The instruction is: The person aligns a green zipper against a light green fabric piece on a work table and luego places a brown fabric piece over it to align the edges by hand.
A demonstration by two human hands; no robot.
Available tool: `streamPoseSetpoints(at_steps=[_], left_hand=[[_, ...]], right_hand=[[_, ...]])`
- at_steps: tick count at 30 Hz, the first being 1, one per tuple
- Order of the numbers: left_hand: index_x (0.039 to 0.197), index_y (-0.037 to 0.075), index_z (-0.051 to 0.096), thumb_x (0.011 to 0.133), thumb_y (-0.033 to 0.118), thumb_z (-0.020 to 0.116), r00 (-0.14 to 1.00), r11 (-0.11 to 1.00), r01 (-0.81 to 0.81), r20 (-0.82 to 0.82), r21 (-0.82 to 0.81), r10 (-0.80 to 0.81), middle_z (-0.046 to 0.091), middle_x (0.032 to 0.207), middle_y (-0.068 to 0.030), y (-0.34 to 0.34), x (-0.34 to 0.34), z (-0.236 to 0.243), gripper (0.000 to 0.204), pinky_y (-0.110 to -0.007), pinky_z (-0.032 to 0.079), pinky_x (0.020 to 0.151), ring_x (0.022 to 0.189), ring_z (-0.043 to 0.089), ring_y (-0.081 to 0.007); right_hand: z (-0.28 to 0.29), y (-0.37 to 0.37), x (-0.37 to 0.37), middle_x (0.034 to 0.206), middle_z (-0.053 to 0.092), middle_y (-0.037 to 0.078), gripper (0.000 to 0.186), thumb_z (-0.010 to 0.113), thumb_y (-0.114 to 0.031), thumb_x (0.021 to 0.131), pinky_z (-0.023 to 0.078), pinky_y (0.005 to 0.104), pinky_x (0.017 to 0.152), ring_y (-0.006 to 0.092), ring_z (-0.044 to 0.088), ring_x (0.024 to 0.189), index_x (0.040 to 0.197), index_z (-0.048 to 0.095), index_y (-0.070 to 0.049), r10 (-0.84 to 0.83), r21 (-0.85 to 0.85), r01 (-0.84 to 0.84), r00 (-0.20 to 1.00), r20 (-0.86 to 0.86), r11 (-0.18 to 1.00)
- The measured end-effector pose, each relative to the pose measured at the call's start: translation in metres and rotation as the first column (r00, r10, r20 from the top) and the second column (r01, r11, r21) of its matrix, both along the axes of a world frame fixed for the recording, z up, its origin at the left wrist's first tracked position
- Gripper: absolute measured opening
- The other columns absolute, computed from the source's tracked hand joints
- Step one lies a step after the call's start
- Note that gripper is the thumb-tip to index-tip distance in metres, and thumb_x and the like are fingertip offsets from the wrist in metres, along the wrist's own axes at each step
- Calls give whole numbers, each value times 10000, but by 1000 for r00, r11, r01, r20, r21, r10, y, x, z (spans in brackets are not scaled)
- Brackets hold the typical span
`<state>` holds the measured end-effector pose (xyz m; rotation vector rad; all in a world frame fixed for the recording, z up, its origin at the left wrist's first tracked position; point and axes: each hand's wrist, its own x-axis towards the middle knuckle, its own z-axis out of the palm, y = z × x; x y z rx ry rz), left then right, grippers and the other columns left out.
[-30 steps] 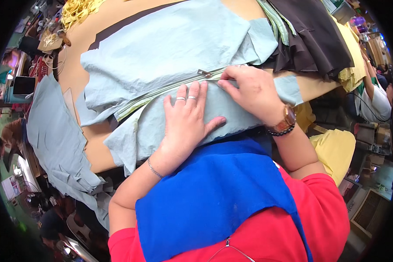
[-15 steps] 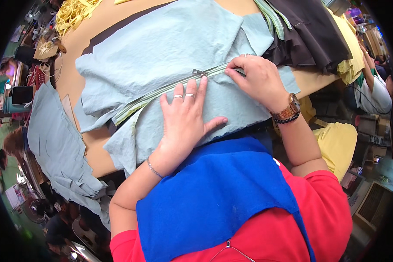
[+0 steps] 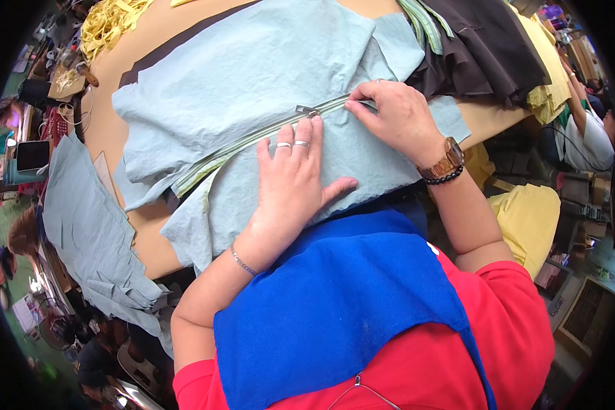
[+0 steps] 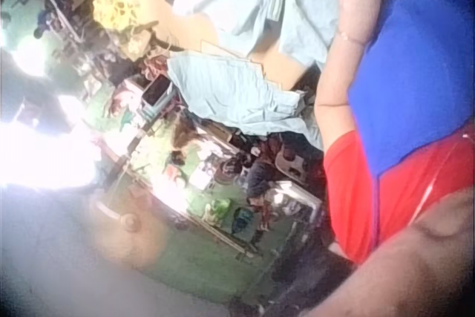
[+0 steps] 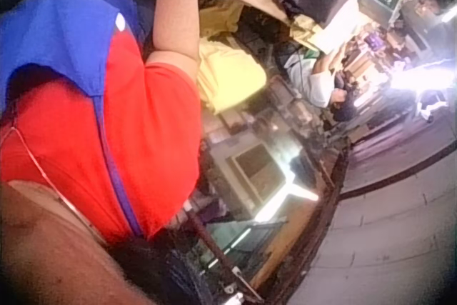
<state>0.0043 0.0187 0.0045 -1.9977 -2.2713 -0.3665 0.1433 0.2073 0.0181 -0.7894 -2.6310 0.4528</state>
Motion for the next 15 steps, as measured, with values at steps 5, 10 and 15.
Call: streamPoseSetpoints(at_steps=[5,10,15], left_hand=[[1518,38,558,855,790,642,999,999,20,-31,-36,-21,588,1422,-135,6,2,5,1006,-483,403,1048,1294,543,-302],[1510,29,562,865,778,641,998,998,57,-27,10,-56,589,1417,-145,16,9,-4,992,-467,417,1026,1291,550,-305],[1489,-9,562,865,760,657,999,996,34,46,-80,-30,579,1427,-172,26,15,2,995,-477,421,1061,1305,548,-311]], right_hand=[[-3,-2,1,847,756,107,171,760,-286,927,587,446,719,320,748,814,923,772,-116,-11,13,11,1000,-24,1000],[0,-7,-3,848,745,112,168,757,-272,927,586,454,713,336,737,803,911,761,-104,0,20,1,999,-39,1000],[2,-1,10,846,726,122,163,747,-247,947,580,457,710,350,724,808,948,771,-86,46,5,-45,994,-100,999]])
